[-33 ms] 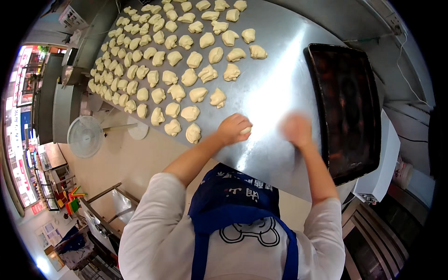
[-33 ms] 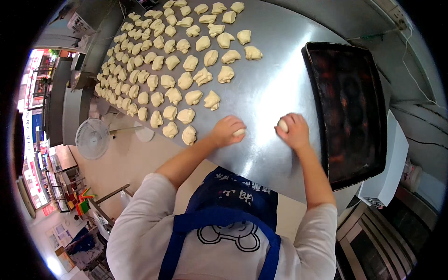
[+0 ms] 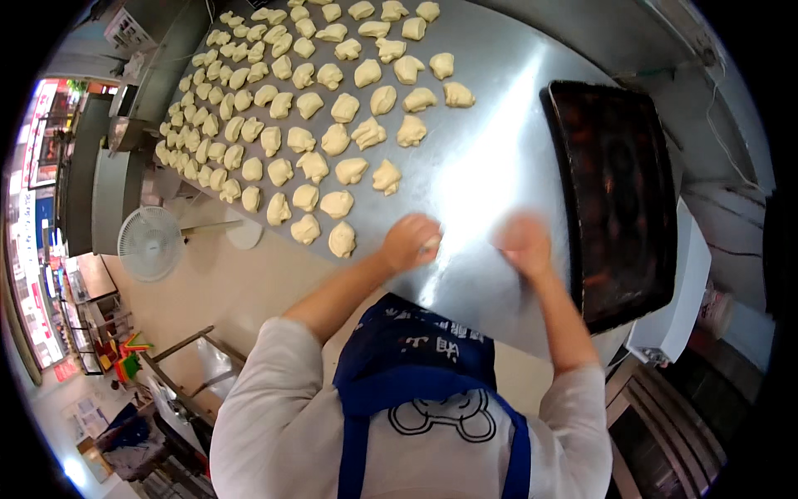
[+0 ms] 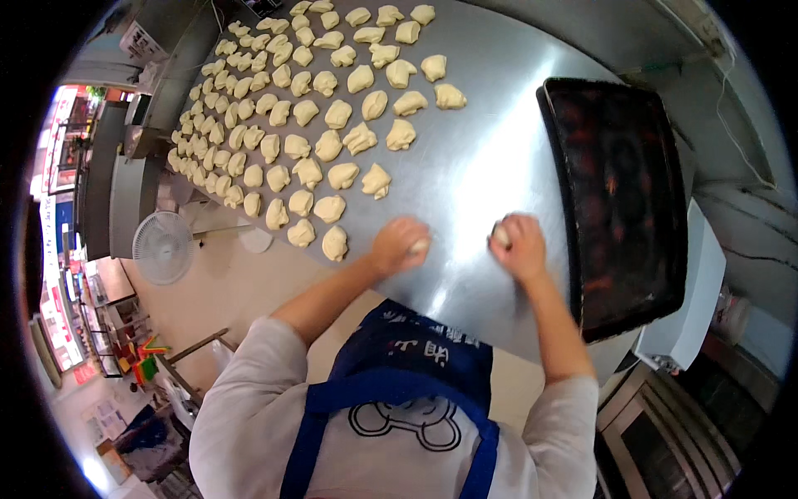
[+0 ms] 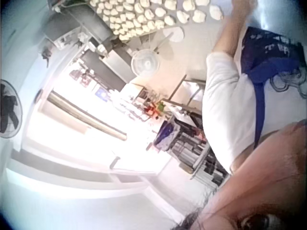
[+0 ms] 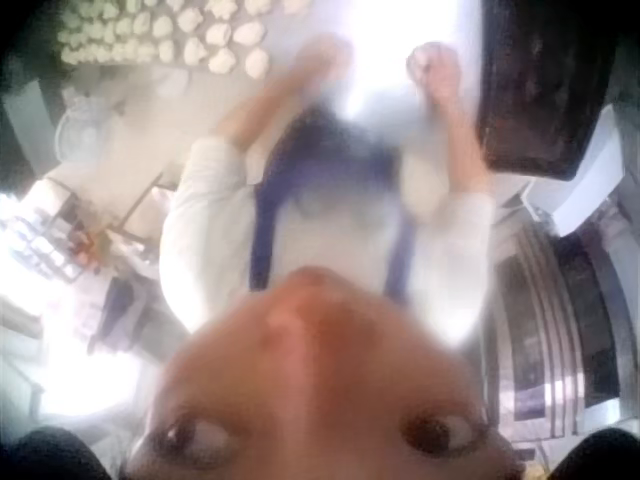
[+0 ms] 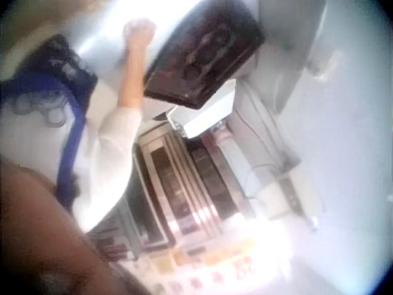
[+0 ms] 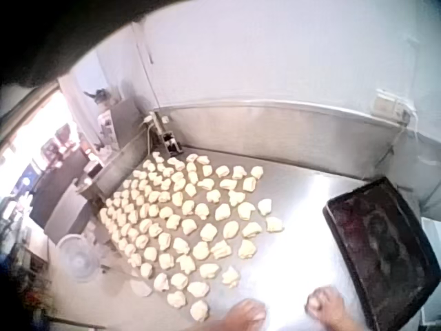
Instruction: The person prepares bread dough by weighing portions, rolling them into rounds on a metal table, and arranging them on a dark baking tray.
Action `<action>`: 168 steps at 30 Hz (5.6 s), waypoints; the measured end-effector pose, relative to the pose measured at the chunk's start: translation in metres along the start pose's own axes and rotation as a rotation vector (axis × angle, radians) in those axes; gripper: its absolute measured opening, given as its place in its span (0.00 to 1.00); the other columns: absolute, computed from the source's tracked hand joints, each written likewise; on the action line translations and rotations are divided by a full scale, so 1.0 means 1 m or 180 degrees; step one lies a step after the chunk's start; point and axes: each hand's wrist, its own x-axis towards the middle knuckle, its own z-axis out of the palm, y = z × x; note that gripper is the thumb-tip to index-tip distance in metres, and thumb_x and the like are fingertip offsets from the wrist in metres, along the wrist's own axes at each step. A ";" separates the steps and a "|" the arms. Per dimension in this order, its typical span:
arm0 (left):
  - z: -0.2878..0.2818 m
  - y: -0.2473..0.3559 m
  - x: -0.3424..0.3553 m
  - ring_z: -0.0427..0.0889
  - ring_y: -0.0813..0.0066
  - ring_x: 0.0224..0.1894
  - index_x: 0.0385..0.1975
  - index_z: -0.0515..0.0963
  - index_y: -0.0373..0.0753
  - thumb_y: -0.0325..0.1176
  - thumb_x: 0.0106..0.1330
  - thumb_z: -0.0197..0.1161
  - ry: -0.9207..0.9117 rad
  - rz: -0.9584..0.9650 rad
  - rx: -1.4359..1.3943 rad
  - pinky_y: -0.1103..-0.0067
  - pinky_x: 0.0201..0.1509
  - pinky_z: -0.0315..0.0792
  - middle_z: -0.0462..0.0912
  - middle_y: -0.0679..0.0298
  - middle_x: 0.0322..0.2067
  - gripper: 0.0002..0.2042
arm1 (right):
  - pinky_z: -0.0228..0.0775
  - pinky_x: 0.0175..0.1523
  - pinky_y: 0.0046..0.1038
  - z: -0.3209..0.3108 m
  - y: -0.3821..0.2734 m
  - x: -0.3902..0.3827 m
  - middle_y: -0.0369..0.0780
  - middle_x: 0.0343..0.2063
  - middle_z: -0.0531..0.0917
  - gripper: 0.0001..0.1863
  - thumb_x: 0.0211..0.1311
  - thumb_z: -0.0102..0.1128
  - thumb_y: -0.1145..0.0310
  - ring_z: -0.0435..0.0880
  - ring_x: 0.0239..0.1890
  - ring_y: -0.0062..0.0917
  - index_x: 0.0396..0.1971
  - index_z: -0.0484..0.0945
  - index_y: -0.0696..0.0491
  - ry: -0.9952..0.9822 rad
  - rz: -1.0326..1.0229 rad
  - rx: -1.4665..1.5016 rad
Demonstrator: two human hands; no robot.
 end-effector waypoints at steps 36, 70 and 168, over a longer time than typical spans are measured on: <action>0.002 -0.028 0.100 0.82 0.60 0.39 0.29 0.83 0.46 0.52 0.50 0.78 -0.0083 -0.0271 0.0778 0.65 0.49 0.73 0.83 0.66 0.31 0.18 | 0.72 0.49 0.39 0.018 0.032 0.151 0.35 0.31 0.80 0.19 0.45 0.78 0.51 0.80 0.39 0.34 0.29 0.80 0.47 0.0048 -0.0710 -0.0396; -0.004 0.020 -0.005 0.81 0.62 0.37 0.26 0.79 0.48 0.45 0.51 0.79 -0.0229 -0.0061 -0.0178 0.69 0.44 0.73 0.81 0.67 0.31 0.14 | 0.75 0.45 0.34 0.001 -0.028 -0.002 0.36 0.30 0.81 0.11 0.46 0.74 0.66 0.82 0.40 0.32 0.24 0.78 0.48 0.0540 -0.0269 0.0144; -0.078 0.008 -0.089 0.75 0.45 0.52 0.45 0.77 0.40 0.26 0.49 0.68 0.0713 -0.2630 0.0757 0.60 0.58 0.70 0.77 0.50 0.46 0.20 | 0.75 0.56 0.41 0.126 -0.163 0.152 0.47 0.48 0.77 0.10 0.56 0.67 0.70 0.77 0.53 0.42 0.38 0.83 0.54 -0.0525 -0.0445 0.0443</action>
